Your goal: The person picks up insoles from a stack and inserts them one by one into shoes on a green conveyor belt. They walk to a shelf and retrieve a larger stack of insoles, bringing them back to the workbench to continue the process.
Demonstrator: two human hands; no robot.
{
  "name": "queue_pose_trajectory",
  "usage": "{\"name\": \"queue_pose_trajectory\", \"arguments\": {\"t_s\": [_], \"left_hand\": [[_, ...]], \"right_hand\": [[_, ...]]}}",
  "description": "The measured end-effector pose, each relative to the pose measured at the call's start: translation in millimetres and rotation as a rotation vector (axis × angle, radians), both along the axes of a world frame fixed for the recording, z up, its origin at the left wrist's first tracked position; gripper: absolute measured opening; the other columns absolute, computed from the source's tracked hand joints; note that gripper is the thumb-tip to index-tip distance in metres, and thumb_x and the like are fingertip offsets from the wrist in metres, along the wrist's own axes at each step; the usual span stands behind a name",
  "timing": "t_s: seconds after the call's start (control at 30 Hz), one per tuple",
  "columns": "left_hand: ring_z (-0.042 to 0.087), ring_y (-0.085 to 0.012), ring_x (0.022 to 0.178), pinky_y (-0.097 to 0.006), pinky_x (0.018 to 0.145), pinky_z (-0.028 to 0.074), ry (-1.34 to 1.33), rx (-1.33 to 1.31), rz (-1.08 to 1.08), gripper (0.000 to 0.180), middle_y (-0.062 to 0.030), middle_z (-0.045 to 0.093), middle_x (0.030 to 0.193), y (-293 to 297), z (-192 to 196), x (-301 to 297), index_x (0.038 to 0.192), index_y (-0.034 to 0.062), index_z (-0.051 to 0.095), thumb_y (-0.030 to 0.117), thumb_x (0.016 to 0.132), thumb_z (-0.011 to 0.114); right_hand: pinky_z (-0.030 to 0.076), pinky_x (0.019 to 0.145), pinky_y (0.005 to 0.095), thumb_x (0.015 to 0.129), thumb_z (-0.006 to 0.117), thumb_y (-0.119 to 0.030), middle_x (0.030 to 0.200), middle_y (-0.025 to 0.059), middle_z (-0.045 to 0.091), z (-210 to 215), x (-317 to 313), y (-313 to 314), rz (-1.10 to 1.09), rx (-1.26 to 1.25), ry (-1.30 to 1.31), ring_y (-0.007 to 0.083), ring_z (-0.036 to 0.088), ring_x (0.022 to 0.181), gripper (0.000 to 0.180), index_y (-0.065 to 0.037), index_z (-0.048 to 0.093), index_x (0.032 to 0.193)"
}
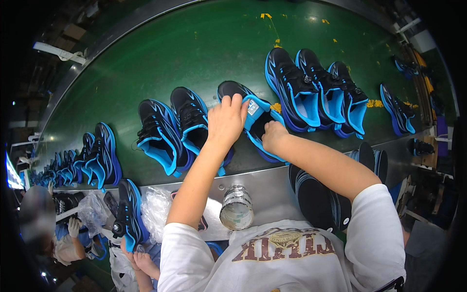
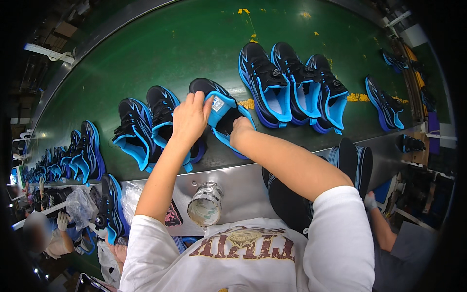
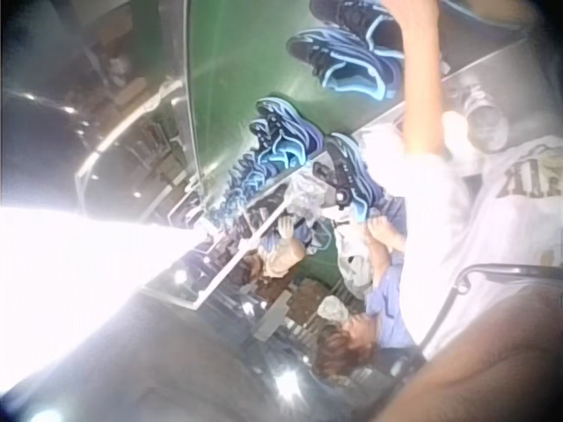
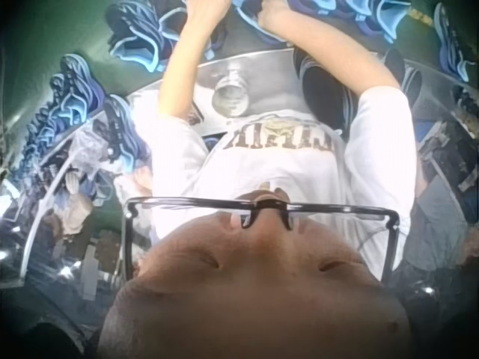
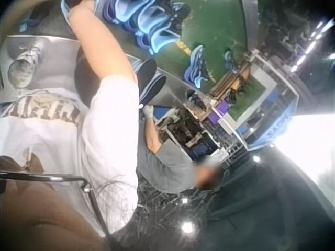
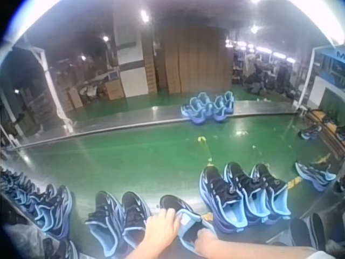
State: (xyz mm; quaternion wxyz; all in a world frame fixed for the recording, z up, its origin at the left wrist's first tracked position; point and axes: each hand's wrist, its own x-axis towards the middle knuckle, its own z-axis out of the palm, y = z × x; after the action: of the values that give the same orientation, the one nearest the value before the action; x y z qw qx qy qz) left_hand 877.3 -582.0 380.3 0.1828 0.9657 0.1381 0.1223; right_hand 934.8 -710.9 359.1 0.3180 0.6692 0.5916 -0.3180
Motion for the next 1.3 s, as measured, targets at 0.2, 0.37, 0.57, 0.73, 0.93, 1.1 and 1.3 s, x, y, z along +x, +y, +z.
{"name": "queue_pose_trajectory", "arguments": {"t_s": [0.2, 0.37, 0.57, 0.73, 0.93, 1.1, 1.3], "left_hand": [[0.054, -0.0227, 0.059, -0.035, 0.052, 0.039, -0.091, 0.414, -0.174, 0.010, -0.0057, 0.047, 0.070, -2.3, 4.6, 3.1, 0.078, 0.0123, 0.047, 0.017, 0.075, 0.056], [0.058, -0.0233, 0.060, -0.035, 0.051, 0.043, 0.098, 0.382, -0.180, 0.025, -0.0066, 0.052, 0.068, -11.7, 9.0, 12.3, 0.079, 0.0078, 0.050, 0.029, 0.072, 0.060], [0.058, -0.0222, 0.058, -0.033, 0.051, 0.044, 0.183, 0.331, -0.197, 0.039, -0.0067, 0.053, 0.069, -2.2, 6.8, 6.3, 0.079, 0.0065, 0.049, 0.042, 0.071, 0.063], [0.057, -0.0205, 0.057, -0.032, 0.051, 0.044, 0.124, 0.338, -0.254, 0.030, -0.0055, 0.051, 0.069, -5.8, -0.3, 5.4, 0.079, 0.0072, 0.048, 0.034, 0.073, 0.061], [0.056, -0.0193, 0.062, -0.031, 0.055, 0.040, 0.080, 0.422, -0.427, 0.013, -0.0042, 0.053, 0.070, -2.9, -7.4, -11.1, 0.080, 0.0086, 0.052, 0.017, 0.071, 0.053], [0.054, -0.0236, 0.060, -0.034, 0.054, 0.041, -0.117, -0.055, -0.472, 0.016, -0.0066, 0.051, 0.069, -23.9, 24.1, -34.6, 0.076, 0.0062, 0.047, 0.013, 0.068, 0.058], [0.045, -0.0105, 0.066, -0.023, 0.057, 0.036, -0.243, -1.206, -0.145, 0.016, -0.0045, 0.048, 0.070, -42.8, 67.0, -92.7, 0.074, 0.0060, 0.042, 0.012, 0.088, 0.045]], "right_hand": [[0.040, 0.078, 0.0310, 0.080, 0.051, -0.020, 0.108, 0.0117, 0.056, -5.6, -4.9, -3.2, 0.038, 0.030, -0.055, 0.0255, 0.050, 0.100, 0.028, -0.009, 0.063, 0.101], [0.039, 0.076, 0.0303, 0.083, 0.044, -0.019, 0.085, 0.0057, 0.063, -26.3, 3.1, -9.2, 0.140, 0.193, 0.025, 0.0208, 0.055, 0.088, 0.024, -0.007, 0.063, 0.091], [0.017, 0.103, 0.0382, 0.082, 0.033, -0.023, 0.087, 0.0108, 0.064, 45.9, 8.5, -14.6, 0.141, 0.068, 0.270, 0.0230, 0.056, 0.097, 0.038, -0.005, 0.066, 0.081], [-0.003, 0.107, 0.0373, 0.083, 0.013, -0.039, 0.090, 0.0122, 0.063, 37.6, -5.2, -22.2, -0.212, -0.039, 0.291, 0.0208, 0.055, 0.098, 0.066, -0.001, 0.067, 0.079], [0.040, 0.079, 0.0374, 0.067, 0.064, -0.010, 0.082, 0.0080, 0.052, 33.9, -38.1, -81.7, -0.377, 1.206, 0.225, 0.0256, 0.051, 0.076, 0.013, -0.004, 0.053, 0.070], [0.041, 0.077, 0.0365, 0.069, 0.068, -0.012, 0.086, 0.0077, 0.052, 16.5, -62.9, -137.3, -0.547, 1.250, 0.278, 0.0257, 0.052, 0.087, 0.017, -0.004, 0.056, 0.077], [0.038, 0.081, 0.0391, 0.069, 0.067, -0.016, 0.099, 0.0089, 0.052, 35.7, -48.3, -143.8, -0.532, 1.264, 0.284, 0.0276, 0.050, 0.096, 0.030, -0.004, 0.057, 0.094]]}}
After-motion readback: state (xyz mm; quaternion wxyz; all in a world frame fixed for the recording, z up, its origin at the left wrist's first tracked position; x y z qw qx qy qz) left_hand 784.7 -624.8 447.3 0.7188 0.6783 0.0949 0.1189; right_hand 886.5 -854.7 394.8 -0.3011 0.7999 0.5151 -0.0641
